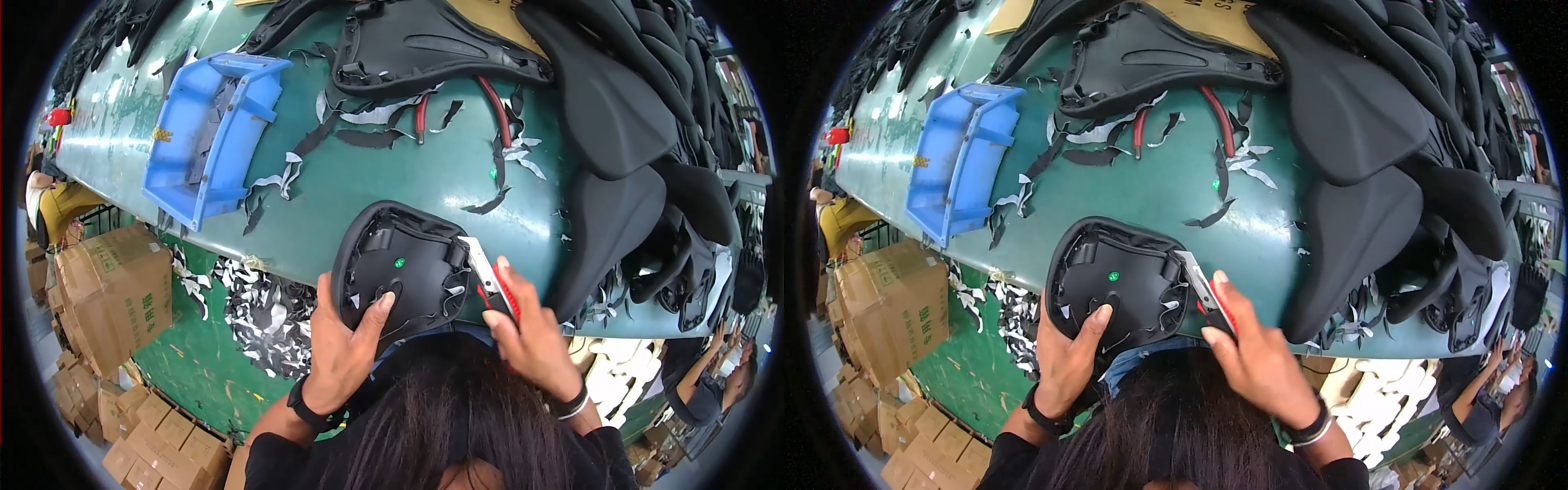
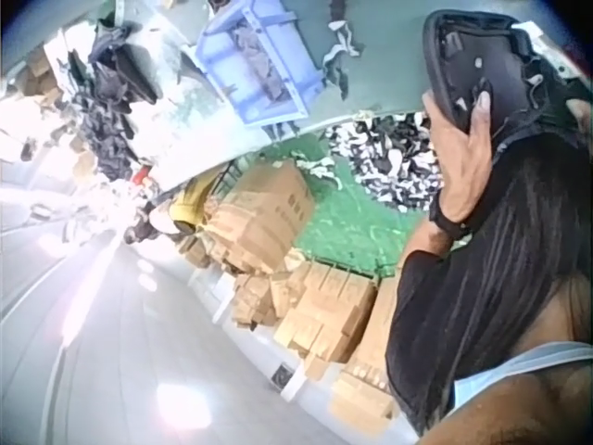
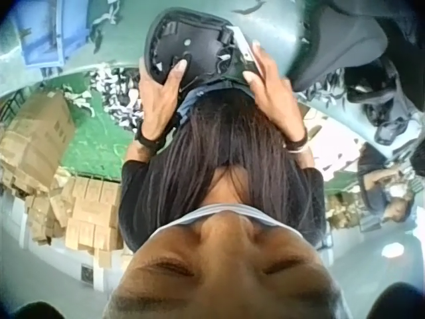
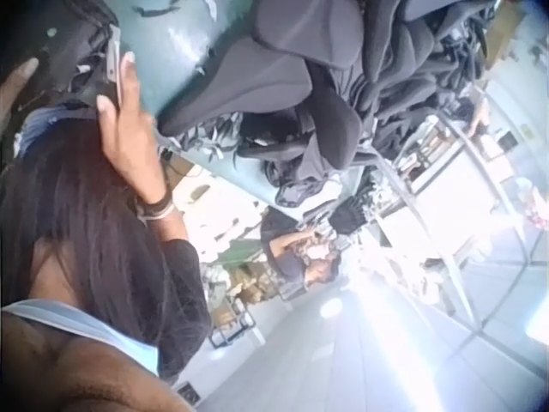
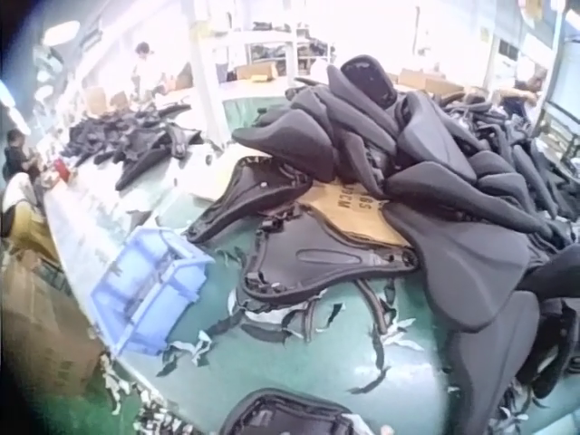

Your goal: The person trims excess plastic or fabric material from newly assembled bicycle seats using a utility knife, discarding the material scraps into a blue plastic bin.

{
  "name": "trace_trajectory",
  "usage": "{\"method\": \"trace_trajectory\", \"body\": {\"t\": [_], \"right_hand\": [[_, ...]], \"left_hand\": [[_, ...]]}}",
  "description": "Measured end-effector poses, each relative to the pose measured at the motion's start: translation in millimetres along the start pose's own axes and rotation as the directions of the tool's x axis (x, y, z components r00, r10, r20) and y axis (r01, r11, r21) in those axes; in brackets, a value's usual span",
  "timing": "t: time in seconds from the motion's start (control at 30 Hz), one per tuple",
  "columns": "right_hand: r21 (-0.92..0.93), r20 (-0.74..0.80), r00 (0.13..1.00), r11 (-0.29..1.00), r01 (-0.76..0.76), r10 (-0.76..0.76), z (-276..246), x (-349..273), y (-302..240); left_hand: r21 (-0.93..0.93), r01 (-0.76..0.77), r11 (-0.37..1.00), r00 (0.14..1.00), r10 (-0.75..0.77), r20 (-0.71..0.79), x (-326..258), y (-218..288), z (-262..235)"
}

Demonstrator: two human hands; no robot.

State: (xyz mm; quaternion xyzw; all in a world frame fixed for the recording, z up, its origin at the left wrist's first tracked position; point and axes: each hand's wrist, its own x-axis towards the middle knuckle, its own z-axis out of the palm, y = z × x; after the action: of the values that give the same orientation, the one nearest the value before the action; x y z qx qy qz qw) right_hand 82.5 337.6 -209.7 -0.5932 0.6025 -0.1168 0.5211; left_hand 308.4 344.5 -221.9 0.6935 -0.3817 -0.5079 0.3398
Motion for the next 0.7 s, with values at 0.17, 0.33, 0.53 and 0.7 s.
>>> {"method": "trace_trajectory", "body": {"t": [0.17,0.33,0.53,0.7], "right_hand": [[-0.101,-0.001,0.988,0.983,0.156,-0.157,-12.2,-3.4,9.3],[-0.086,-0.091,0.981,0.982,0.166,-0.174,11.9,-14.9,9.6],[-0.047,-0.021,1.0,0.999,-0.001,0.0,13.3,-36.3,2.4],[-0.308,-0.159,0.923,0.906,0.292,-0.351,5.1,-41.9,24.9]], "left_hand": [[0.017,-0.023,1.0,0.999,0.023,0.031,-2.2,-4.7,-1.5],[0.0,-0.019,1.0,0.999,0.019,-0.027,-6.0,-7.1,7.3],[-0.006,-0.091,0.996,0.981,0.088,-0.175,-18.7,-20.7,24.5],[0.059,-0.1,0.993,0.978,0.109,-0.176,-24.6,-21.7,19.6]]}}
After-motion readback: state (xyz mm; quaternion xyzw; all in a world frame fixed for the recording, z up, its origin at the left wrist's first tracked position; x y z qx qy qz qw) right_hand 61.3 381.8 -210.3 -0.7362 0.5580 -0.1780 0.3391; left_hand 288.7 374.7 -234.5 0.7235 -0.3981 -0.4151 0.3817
